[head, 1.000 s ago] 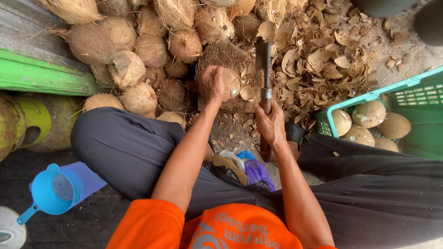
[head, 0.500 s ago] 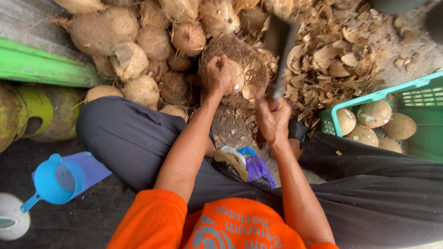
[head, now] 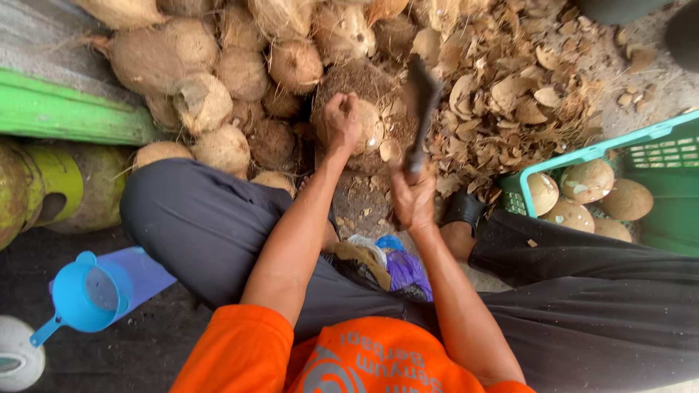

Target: The person sits on the ground and husks coconuts, holding each coconut against a wooden chopping block and striking it with a machete to strip off the fibrous husk, then sets the husked coconut aside and reaches for the next one.

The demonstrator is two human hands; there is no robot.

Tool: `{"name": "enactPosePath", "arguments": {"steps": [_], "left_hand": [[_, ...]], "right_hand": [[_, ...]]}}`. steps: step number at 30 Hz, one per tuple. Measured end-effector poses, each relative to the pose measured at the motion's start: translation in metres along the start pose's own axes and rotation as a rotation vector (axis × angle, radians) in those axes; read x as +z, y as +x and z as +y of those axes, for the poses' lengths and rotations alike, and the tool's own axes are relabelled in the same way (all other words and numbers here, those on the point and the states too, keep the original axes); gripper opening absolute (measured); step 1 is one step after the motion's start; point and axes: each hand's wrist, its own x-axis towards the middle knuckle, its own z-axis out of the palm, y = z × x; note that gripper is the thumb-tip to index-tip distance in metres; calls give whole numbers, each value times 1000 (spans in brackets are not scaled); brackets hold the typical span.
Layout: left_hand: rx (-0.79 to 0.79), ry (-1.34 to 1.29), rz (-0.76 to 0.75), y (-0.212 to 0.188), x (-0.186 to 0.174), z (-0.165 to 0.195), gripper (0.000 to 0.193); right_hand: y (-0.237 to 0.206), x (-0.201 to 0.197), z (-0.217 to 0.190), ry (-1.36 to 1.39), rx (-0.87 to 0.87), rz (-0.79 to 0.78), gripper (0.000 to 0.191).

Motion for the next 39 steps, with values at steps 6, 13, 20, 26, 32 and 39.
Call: {"name": "enactPosePath", "arguments": {"steps": [6,13,20,26,32,39], "left_hand": [[-84,-67,-13,-7,-4,23,36],[-20,-98,43,-12,-6,17,37],[36,-154,49,-10,-5,7,53],[-37,-345,-16,-10,-21,5,47],[-1,-179,-21,-10,-4,13,35],[-45,-101,45,-2,8,8,37]], "right_hand": [[6,-7,11,-142,145,11,35],[2,1,17,-348,-201,-39,29],[13,-7,-11,38,212,0,31],[7,-24,-17,129,229,-20,33],[0,-8,-8,56,205,-98,44],[-3,-28,-39,139,39,-11,40]]}}
